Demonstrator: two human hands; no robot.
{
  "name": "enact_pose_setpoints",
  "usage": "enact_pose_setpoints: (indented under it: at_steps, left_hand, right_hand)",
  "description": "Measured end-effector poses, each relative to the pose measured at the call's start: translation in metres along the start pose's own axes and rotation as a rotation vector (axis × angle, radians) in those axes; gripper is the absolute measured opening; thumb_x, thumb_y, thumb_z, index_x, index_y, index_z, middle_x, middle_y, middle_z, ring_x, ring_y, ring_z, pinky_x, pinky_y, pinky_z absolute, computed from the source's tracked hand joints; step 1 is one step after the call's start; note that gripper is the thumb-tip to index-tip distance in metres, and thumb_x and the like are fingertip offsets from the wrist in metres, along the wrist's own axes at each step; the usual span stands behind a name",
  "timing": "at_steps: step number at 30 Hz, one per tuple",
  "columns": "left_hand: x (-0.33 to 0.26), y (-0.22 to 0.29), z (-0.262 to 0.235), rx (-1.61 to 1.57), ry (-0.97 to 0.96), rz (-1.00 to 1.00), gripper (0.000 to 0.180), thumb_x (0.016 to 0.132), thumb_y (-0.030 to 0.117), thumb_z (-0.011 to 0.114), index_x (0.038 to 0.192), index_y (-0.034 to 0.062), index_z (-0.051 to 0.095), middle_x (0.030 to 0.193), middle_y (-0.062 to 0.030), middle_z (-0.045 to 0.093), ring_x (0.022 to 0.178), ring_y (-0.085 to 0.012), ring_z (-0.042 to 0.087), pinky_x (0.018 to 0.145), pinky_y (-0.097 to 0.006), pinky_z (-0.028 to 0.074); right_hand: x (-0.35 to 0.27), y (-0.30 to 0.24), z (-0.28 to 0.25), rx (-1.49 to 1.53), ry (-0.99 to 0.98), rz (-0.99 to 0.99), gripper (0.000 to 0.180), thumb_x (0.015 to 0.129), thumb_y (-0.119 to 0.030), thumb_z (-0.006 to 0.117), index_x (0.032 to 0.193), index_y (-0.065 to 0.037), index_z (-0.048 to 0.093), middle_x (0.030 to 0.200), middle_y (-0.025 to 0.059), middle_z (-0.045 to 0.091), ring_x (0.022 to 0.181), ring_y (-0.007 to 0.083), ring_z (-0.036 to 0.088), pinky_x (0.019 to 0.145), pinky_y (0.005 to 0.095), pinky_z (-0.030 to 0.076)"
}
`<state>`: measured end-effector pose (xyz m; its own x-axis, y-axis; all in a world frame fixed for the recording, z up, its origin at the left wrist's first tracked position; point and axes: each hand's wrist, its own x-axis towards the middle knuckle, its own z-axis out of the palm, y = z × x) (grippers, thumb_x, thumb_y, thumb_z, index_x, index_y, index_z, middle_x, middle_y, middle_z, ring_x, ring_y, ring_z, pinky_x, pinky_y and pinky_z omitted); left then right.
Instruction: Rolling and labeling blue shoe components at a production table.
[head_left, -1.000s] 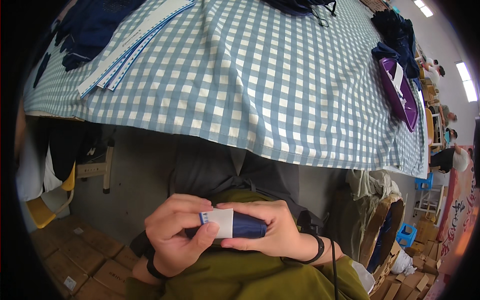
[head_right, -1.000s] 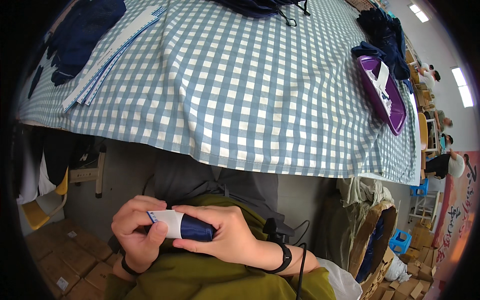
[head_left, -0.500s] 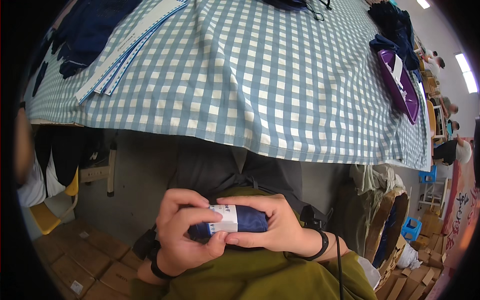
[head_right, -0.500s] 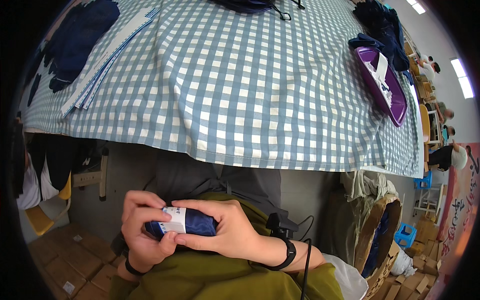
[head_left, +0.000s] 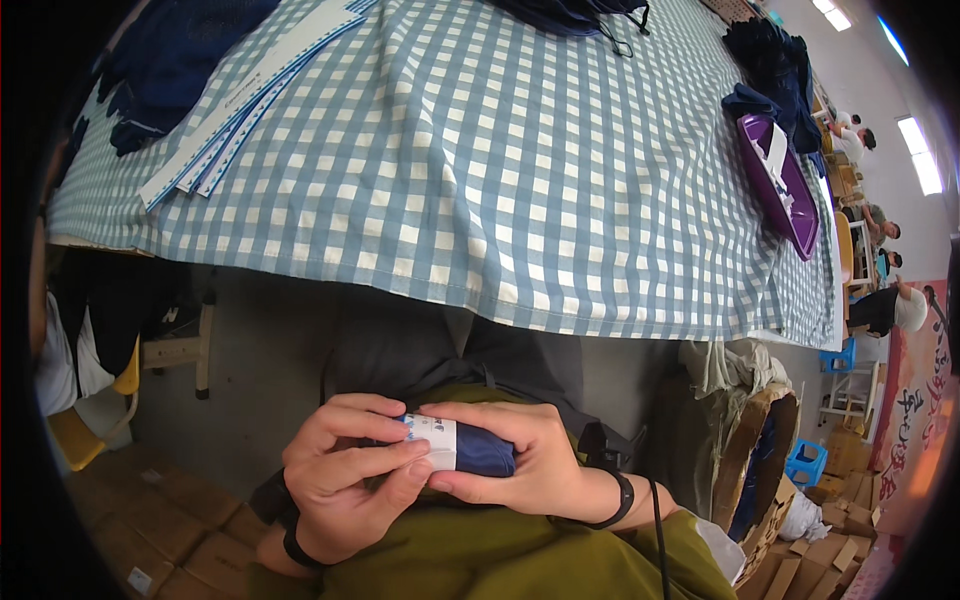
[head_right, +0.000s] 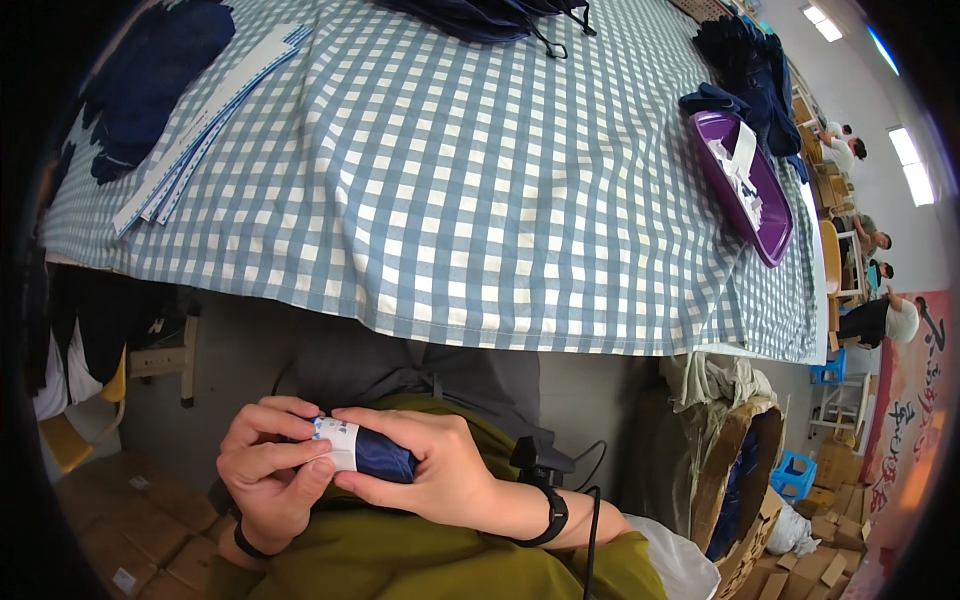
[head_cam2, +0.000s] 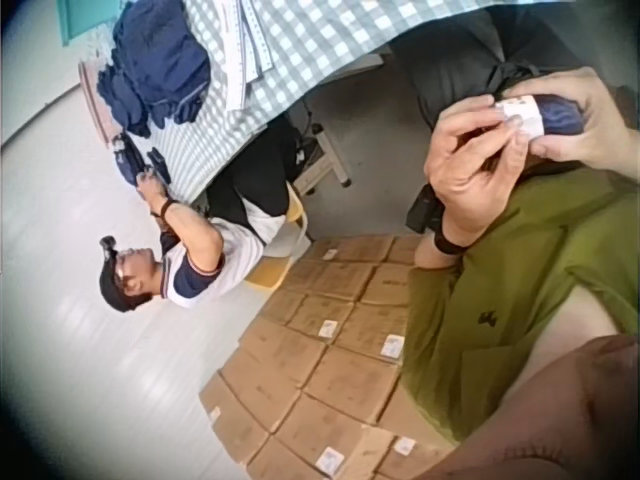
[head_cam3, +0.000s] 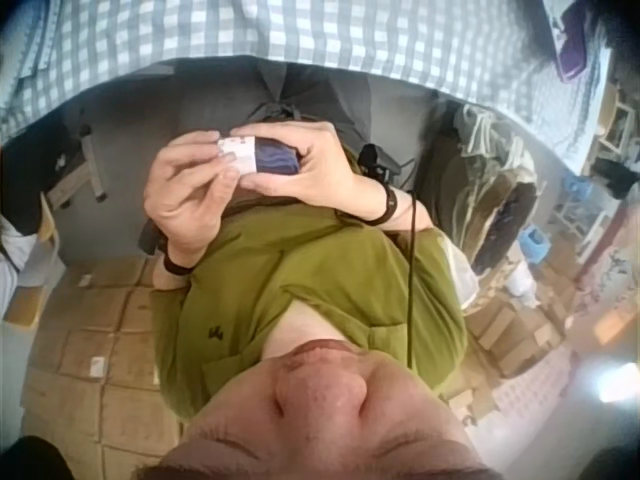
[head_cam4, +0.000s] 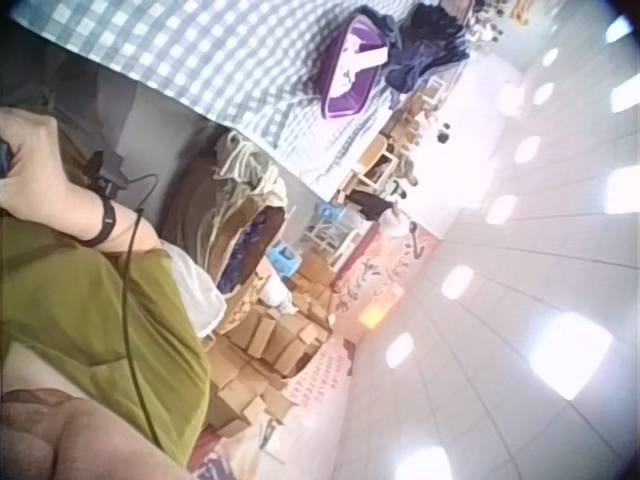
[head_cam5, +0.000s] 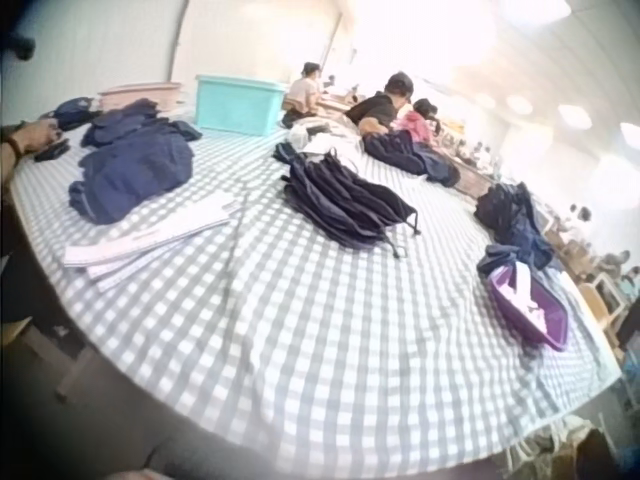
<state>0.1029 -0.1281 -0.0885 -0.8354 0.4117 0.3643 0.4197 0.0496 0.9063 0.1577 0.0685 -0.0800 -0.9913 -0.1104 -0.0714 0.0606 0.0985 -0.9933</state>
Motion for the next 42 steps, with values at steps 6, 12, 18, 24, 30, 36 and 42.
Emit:
enact_pose_setpoints:
  at_steps: [6,12,18,24,30,36,42]
  left_hand:
    - [0.014,0.007,-0.002,-0.120,0.010,-0.234,0.039,0.068,0.009,0.084,0.100,-0.0039,0.067,0.096,-0.0131,0.065,0.089,-0.0196,0.066,0.076,-0.030,0.055]
    - [0.004,0.012,-0.007,-0.238,-0.029,-0.311,0.033,0.069,0.009,0.084,0.096,-0.0031,0.068,0.095,-0.0130,0.066,0.086,-0.0176,0.067,0.075,-0.028,0.054]
    - [0.001,0.028,-0.005,-0.179,-0.024,-0.241,0.030,0.071,0.011,0.085,0.092,-0.0015,0.068,0.092,-0.0107,0.067,0.083,-0.0167,0.067,0.074,-0.028,0.054]
    - [-0.001,0.028,-0.009,-0.209,-0.091,-0.300,0.030,0.074,0.016,0.083,0.089,-0.0001,0.062,0.088,-0.0082,0.064,0.080,-0.0112,0.062,0.070,-0.025,0.049]
    - [0.018,0.042,-0.003,-0.435,-0.179,-0.443,0.031,0.078,0.017,0.082,0.090,0.0009,0.058,0.082,-0.0049,0.065,0.074,-0.0053,0.060,0.064,-0.021,0.048]
    - [0.028,0.045,0.006,-0.384,-0.255,-0.437,0.031,0.078,0.017,0.083,0.089,0.0009,0.059,0.080,-0.0040,0.064,0.074,-0.0053,0.059,0.064,-0.022,0.047]
    - [0.034,0.052,0.009,-0.308,-0.299,-0.546,0.029,0.076,0.013,0.082,0.085,0.0012,0.058,0.081,-0.0031,0.062,0.074,-0.0041,0.056,0.065,-0.021,0.045]
  right_hand:
    - [0.001,-0.004,0.004,-0.095,0.054,-0.160,0.051,0.072,-0.010,0.085,0.119,0.002,0.067,0.110,0.0155,0.072,0.098,0.0238,0.072,0.085,0.0313,0.056]
    - [-0.004,-0.008,0.008,-0.139,0.039,-0.231,0.050,0.074,-0.013,0.084,0.120,-0.002,0.067,0.112,0.0133,0.072,0.095,0.0244,0.072,0.082,0.0302,0.058]
    - [-0.011,-0.020,0.004,-0.065,-0.022,-0.133,0.051,0.073,-0.016,0.086,0.118,-0.002,0.067,0.112,0.0123,0.072,0.099,0.0199,0.072,0.084,0.0289,0.056]
    - [-0.015,-0.037,0.003,0.196,-0.114,0.146,0.045,0.083,-0.015,0.078,0.123,-0.001,0.064,0.086,0.0066,0.073,0.072,0.0111,0.070,0.068,0.0244,0.055]
    - [-0.023,-0.035,-0.001,0.301,-0.053,0.111,0.038,0.086,-0.012,0.075,0.122,-0.001,0.066,0.080,0.0052,0.072,0.063,0.0082,0.066,0.060,0.0219,0.054]
    - [-0.029,-0.038,-0.012,0.310,-0.022,0.081,0.038,0.087,-0.012,0.075,0.122,-0.001,0.066,0.082,0.0055,0.072,0.065,0.0086,0.067,0.062,0.0225,0.055]
    - [-0.035,-0.032,-0.013,0.353,0.005,0.158,0.040,0.087,-0.017,0.077,0.122,-0.002,0.066,0.089,0.0056,0.072,0.068,0.0080,0.067,0.065,0.0222,0.056]
